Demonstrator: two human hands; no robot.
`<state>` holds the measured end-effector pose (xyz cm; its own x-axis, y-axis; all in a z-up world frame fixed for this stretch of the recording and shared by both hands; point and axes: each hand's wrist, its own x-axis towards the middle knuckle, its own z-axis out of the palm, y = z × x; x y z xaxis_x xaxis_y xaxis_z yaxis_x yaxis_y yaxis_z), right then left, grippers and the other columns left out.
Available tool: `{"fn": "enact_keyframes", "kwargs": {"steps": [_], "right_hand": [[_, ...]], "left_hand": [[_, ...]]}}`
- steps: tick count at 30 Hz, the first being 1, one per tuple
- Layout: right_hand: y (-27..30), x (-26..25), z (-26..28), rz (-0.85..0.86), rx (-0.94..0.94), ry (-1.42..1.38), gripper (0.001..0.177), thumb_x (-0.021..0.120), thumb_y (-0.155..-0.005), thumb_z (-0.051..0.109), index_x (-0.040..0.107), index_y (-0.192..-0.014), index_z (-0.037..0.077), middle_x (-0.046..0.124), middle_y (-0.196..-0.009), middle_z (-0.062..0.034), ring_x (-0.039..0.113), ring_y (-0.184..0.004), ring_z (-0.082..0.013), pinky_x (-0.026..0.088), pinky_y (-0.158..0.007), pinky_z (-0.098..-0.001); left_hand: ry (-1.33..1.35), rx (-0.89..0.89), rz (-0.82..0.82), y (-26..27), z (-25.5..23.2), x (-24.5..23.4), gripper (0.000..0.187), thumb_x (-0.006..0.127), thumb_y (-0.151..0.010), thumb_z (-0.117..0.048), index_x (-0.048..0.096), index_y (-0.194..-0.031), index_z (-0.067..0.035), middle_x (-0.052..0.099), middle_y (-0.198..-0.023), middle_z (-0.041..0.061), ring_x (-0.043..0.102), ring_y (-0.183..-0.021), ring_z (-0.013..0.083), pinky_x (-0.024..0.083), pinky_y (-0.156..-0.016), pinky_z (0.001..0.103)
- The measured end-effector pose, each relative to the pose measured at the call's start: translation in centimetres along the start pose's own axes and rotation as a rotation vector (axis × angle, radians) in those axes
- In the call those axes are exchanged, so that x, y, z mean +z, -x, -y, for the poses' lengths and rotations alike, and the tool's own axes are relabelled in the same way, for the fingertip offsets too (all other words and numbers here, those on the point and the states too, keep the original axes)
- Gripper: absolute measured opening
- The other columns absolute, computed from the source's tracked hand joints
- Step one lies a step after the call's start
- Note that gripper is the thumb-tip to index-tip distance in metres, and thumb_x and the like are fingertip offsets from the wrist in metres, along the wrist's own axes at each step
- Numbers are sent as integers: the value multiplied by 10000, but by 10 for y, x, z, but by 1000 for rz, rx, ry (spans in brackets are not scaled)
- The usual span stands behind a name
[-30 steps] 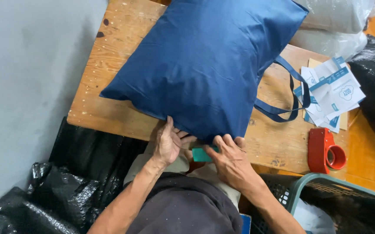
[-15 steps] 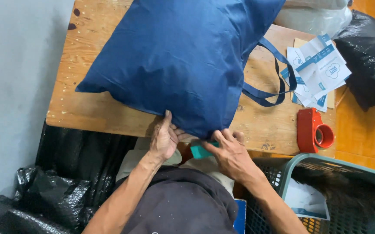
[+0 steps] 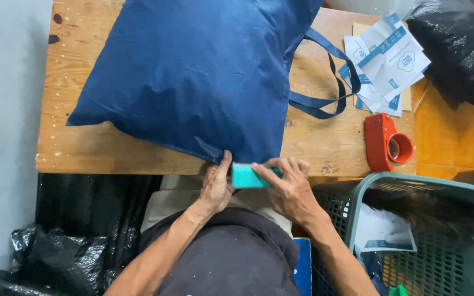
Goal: Cleaning the surface of a blue fabric bag using a green cleaning block at a workshop table.
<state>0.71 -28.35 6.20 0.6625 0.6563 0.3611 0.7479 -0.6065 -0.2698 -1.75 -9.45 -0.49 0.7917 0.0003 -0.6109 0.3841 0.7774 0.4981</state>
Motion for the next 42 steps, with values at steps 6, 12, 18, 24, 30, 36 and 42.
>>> {"fn": "enact_keyframes", "kwargs": {"steps": [6, 12, 18, 24, 30, 36, 42], "right_hand": [[79, -29, -6, 223, 332, -169, 487, 703, -931, 363, 585, -1356, 155, 587, -1174, -71, 552, -1033, -281, 306, -845, -437], [28, -29, 19, -164, 272, -245, 456, 758, -923, 241, 585, -1326, 120, 642, -1200, -125, 607, -1115, -298, 370, -976, -428], [36, -45, 33, 486, 346, -173, 433, 671, -887, 278, 578, -1303, 205, 493, -1030, -78, 493, -925, -290, 313, -767, -417], [9, -43, 55, 142, 187, -204, 573, 677, -978, 261, 458, -1505, 204, 560, -1223, -114, 554, -1131, -302, 325, -866, -442], [-80, 13, 45, -52, -186, 105, 384, 584, -941, 192, 649, -1319, 164, 569, -1059, -95, 543, -884, -306, 343, -780, -412], [-154, 61, 74, -42, -415, 229, 395, 632, -811, 134, 684, -1198, 198, 534, -1007, -51, 497, -897, -267, 304, -791, -452], [-209, 84, 116, -102, -462, -61, 245, 563, -978, 251, 694, -1164, 160, 584, -1010, -56, 571, -909, -261, 340, -848, -426]], "left_hand": [[-14, -76, -16, 22, -27, 34, 851, 486, -851, -545, 495, -1329, 159, 632, -1345, 306, 702, -989, 485, 574, -907, 664], [-30, -58, 155, 8, 14, 14, 545, 563, -961, -459, 694, -1049, 63, 754, -1049, 196, 755, -983, 333, 625, -903, 574], [-442, 209, 51, 20, -11, 2, 520, 680, -938, -317, 310, -629, -121, 230, -640, -19, 497, -682, 83, 710, -880, 482], [-380, 641, -117, 4, -23, -36, 154, 786, -870, -108, 665, -831, -21, 689, -719, 35, 690, -618, 136, 625, -595, 294], [-290, 579, -173, -21, 9, -47, 98, 721, -860, -27, 660, -816, -90, 609, -688, -23, 583, -688, 56, 580, -568, 250], [-305, 759, -127, -22, 14, -47, 155, 535, -671, 143, 647, -720, 49, 477, -680, -40, 529, -741, 148, 483, -505, 403], [-120, 734, -80, -10, -20, -49, 106, 666, -787, 27, 645, -880, -19, 618, -825, 43, 621, -817, 167, 568, -659, 362]]}}
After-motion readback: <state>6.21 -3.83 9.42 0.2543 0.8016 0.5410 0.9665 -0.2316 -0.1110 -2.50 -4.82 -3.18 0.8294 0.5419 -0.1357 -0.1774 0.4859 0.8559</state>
